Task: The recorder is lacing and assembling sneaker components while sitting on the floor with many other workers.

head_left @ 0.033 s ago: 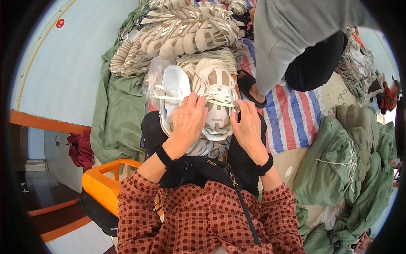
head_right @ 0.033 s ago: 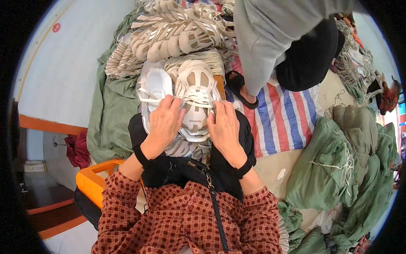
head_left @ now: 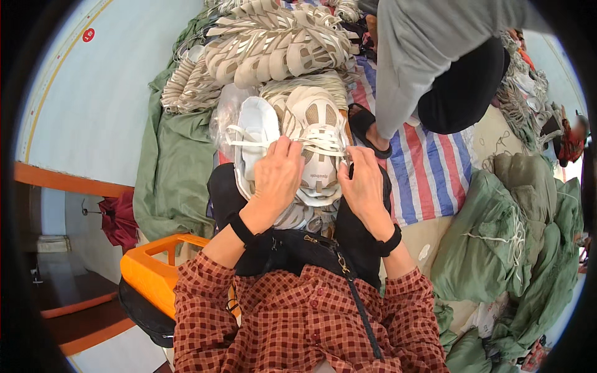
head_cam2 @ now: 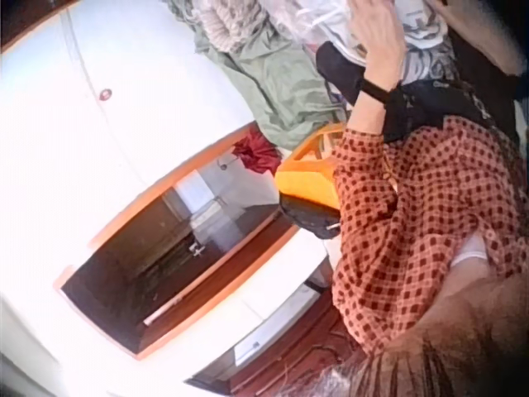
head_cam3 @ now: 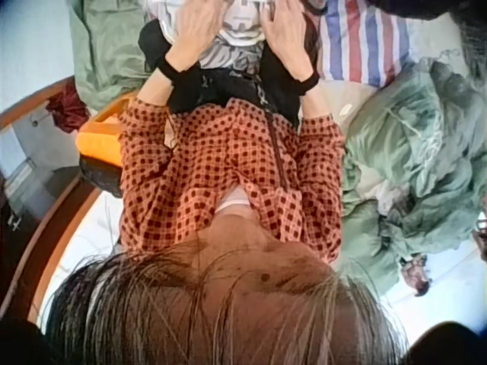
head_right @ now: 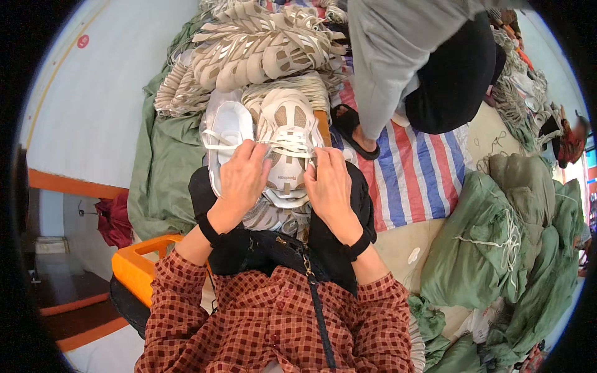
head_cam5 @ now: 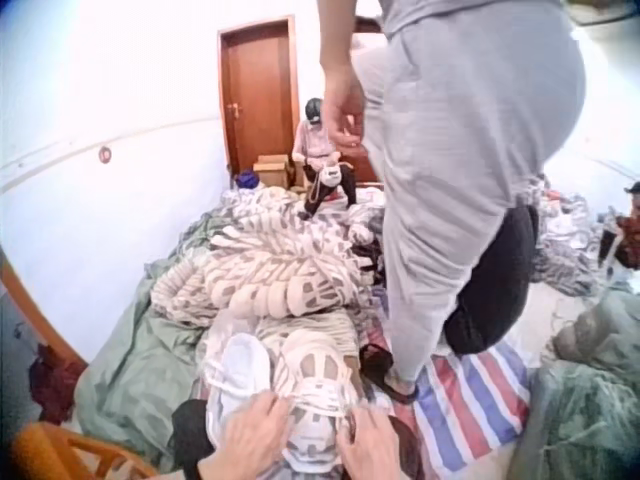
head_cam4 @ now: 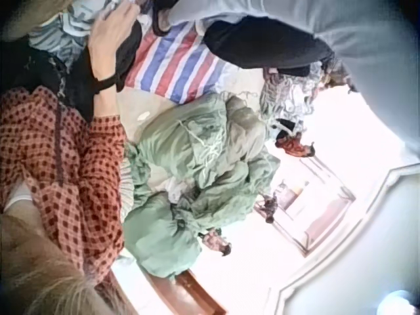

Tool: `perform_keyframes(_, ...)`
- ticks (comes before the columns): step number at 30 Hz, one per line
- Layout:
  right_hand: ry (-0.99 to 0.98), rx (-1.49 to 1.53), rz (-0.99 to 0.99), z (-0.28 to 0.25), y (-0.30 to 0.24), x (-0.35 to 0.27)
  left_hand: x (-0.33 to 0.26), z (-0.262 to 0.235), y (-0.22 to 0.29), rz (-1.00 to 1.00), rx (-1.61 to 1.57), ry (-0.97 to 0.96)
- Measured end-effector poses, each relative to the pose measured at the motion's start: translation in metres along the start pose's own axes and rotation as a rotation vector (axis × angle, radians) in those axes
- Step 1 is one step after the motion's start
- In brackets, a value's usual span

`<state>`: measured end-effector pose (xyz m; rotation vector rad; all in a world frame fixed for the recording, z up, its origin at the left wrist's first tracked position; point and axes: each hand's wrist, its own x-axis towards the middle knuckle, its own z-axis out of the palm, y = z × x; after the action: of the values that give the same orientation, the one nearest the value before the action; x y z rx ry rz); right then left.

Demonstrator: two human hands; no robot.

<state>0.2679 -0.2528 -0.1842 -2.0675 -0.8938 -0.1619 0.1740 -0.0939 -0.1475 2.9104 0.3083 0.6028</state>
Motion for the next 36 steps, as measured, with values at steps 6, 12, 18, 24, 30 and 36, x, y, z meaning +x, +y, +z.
perform_keyframes(6, 0.012, 0.02, -0.02, -0.01, 0.01, 0.002, 0.004, 0.007, 0.012, 0.028, 0.059, -0.06)
perform_keyframes(12, -0.207, -0.342, -0.176, 0.001, -0.004, 0.002, -0.003, 0.0, 0.014, 0.194, 0.321, -0.172)
perform_keyframes(18, -0.415, -0.63, -0.197, -0.002, -0.02, 0.02, 0.014, 0.01, 0.019, 0.213, 0.523, -0.295)
perform_keyframes(24, -0.027, 0.036, -0.352, 0.009, 0.009, 0.032, 0.021, 0.001, 0.022, 0.346, 0.653, -0.274)
perform_keyframes(30, 0.106, 0.41, 0.011, -0.044, -0.02, 0.049, 0.032, -0.006, 0.024, 0.543, 0.646, -0.212)
perform_keyframes(36, -0.061, 0.725, 0.163, -0.017, -0.002, 0.027, 0.028, 0.003, 0.023, 0.394, 0.634, -0.254)
